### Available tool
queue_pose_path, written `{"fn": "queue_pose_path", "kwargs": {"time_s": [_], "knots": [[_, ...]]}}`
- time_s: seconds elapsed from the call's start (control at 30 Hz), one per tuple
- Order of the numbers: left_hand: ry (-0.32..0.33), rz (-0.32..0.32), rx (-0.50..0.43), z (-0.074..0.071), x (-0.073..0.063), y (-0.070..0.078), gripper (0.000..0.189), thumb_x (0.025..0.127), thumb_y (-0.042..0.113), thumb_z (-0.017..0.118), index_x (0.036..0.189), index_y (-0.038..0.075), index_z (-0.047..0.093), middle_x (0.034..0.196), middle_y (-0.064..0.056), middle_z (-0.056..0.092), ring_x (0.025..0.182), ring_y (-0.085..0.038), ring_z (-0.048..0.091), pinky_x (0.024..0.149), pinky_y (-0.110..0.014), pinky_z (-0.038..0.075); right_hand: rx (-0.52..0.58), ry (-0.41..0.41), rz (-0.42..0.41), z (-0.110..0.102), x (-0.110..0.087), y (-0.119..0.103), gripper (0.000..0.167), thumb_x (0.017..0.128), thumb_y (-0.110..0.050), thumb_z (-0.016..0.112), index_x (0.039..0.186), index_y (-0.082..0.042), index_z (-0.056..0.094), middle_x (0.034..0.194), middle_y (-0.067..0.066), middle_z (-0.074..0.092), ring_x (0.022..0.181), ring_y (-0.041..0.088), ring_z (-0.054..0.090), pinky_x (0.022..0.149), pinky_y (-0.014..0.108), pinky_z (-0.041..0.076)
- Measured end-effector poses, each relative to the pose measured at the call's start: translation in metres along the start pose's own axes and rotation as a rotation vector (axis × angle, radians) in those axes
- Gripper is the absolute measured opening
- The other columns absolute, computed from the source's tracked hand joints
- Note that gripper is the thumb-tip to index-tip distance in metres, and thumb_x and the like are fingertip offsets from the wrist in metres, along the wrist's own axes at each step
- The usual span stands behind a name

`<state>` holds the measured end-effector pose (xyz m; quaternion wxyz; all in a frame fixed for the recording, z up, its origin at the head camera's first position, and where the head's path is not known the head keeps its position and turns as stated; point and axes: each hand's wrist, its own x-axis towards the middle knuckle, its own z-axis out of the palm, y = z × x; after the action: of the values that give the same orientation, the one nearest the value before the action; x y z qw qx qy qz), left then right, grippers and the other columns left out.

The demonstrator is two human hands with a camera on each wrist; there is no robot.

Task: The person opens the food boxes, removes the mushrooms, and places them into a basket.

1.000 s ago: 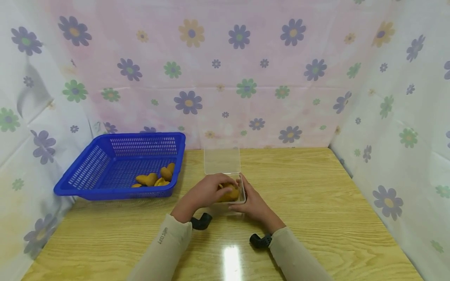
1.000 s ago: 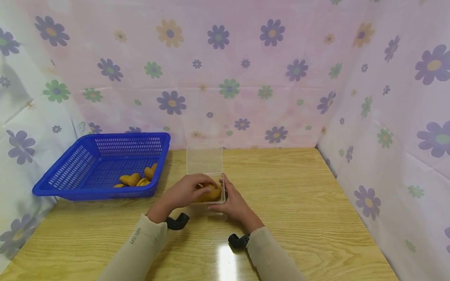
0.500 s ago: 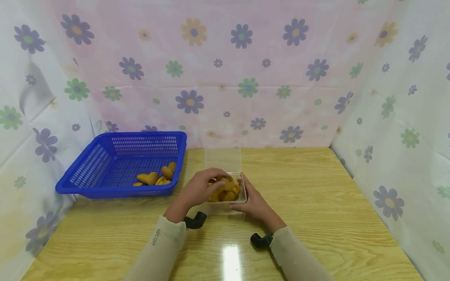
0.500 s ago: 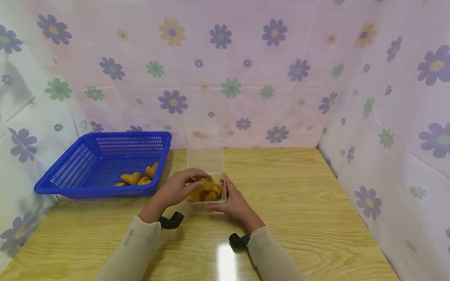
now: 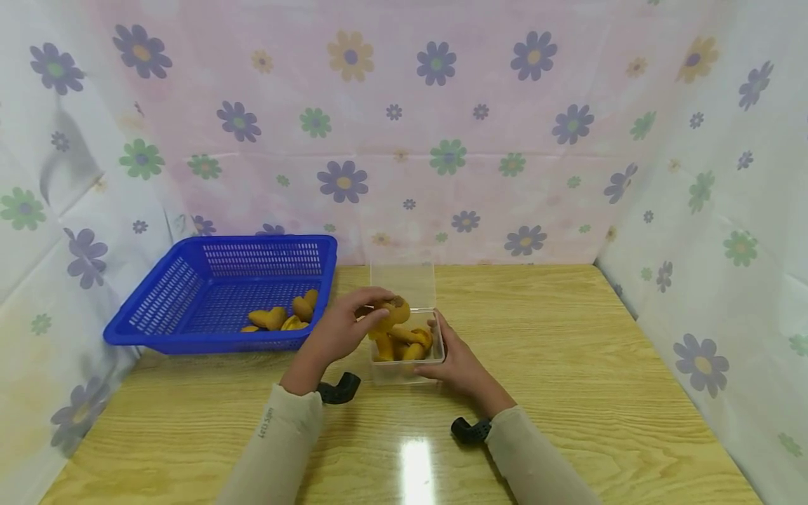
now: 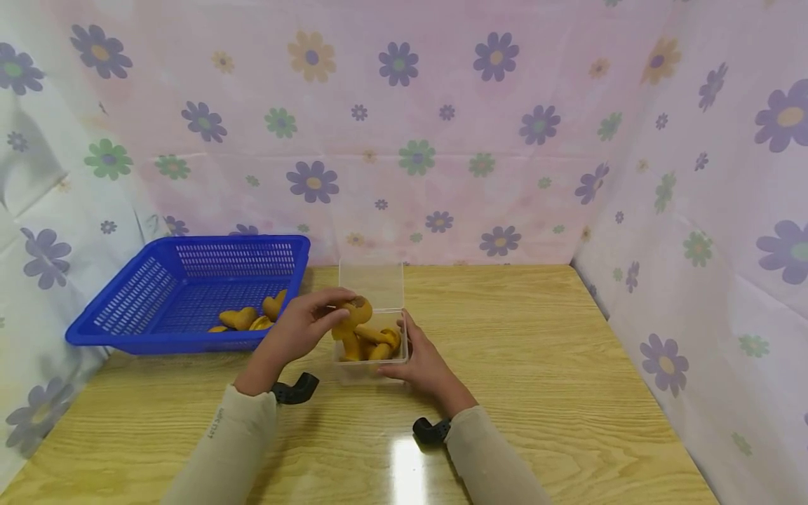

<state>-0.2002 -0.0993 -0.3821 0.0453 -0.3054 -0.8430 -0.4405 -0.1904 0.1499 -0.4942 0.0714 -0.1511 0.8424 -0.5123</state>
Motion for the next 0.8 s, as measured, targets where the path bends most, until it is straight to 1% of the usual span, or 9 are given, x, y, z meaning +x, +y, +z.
{"fn": "queue_pose_path", "kwargs": {"time_s": [0.1, 0.3, 0.37, 0.53, 0.6, 0.8], "knots": [[0.023, -0.003, -0.009, -0.005, -0.001, 0.001, 0.031, 0.098, 0.022, 0.056, 0.128, 0.016, 0.063, 0.128, -0.006, 0.063, 0.110, -0.023, 0.064, 0.091, -0.040, 0.055, 0.006, -0.001, -0.006, 0.000, 0.000, 0.000, 0.115, 0.075, -0.039, 0.084, 0.152, -0.046, -0.002, 0.158, -0.003, 0.029, 0.147, 0.026, 0.026, 0.117, 0.055, 0.026], [0.041, -0.052, -0.025, -0.018, -0.003, 0.002, 0.032, 0.099, 0.024, 0.055, 0.130, 0.017, 0.061, 0.127, -0.004, 0.063, 0.113, -0.023, 0.063, 0.094, -0.041, 0.054, 0.005, -0.004, -0.013, -0.001, 0.001, 0.000, 0.117, 0.075, -0.034, 0.084, 0.154, -0.041, -0.002, 0.158, -0.001, 0.028, 0.147, 0.027, 0.025, 0.118, 0.055, 0.025], [0.046, -0.056, -0.027, -0.023, -0.005, 0.002, 0.032, 0.099, 0.024, 0.054, 0.130, 0.016, 0.061, 0.127, -0.006, 0.062, 0.114, -0.023, 0.063, 0.095, -0.042, 0.054, -0.002, -0.019, 0.002, -0.002, 0.001, -0.003, 0.117, 0.077, -0.029, 0.083, 0.156, -0.035, -0.004, 0.160, 0.003, 0.026, 0.148, 0.028, 0.024, 0.118, 0.055, 0.024], [0.067, -0.062, -0.012, -0.032, -0.007, 0.001, 0.033, 0.099, 0.023, 0.055, 0.131, 0.015, 0.060, 0.127, -0.009, 0.062, 0.112, -0.026, 0.063, 0.094, -0.043, 0.054, -0.003, -0.018, -0.001, -0.002, 0.000, -0.005, 0.116, 0.077, -0.032, 0.083, 0.154, -0.039, -0.003, 0.159, -0.001, 0.026, 0.148, 0.028, 0.024, 0.117, 0.055, 0.026], [0.078, -0.077, -0.006, -0.036, -0.008, 0.000, 0.033, 0.099, 0.023, 0.055, 0.131, 0.015, 0.060, 0.127, -0.009, 0.062, 0.111, -0.026, 0.064, 0.092, -0.043, 0.055, 0.004, -0.007, -0.019, -0.001, 0.000, -0.002, 0.115, 0.076, -0.036, 0.083, 0.152, -0.045, -0.002, 0.158, -0.005, 0.027, 0.147, 0.026, 0.025, 0.116, 0.056, 0.027], [0.105, -0.110, 0.004, -0.047, -0.013, -0.005, 0.033, 0.099, 0.027, 0.055, 0.131, 0.019, 0.060, 0.128, -0.006, 0.062, 0.109, -0.024, 0.065, 0.090, -0.040, 0.056, 0.006, -0.010, -0.022, -0.001, -0.001, -0.002, 0.115, 0.076, -0.036, 0.083, 0.153, -0.044, -0.003, 0.159, -0.005, 0.026, 0.147, 0.026, 0.026, 0.116, 0.056, 0.026]]}}
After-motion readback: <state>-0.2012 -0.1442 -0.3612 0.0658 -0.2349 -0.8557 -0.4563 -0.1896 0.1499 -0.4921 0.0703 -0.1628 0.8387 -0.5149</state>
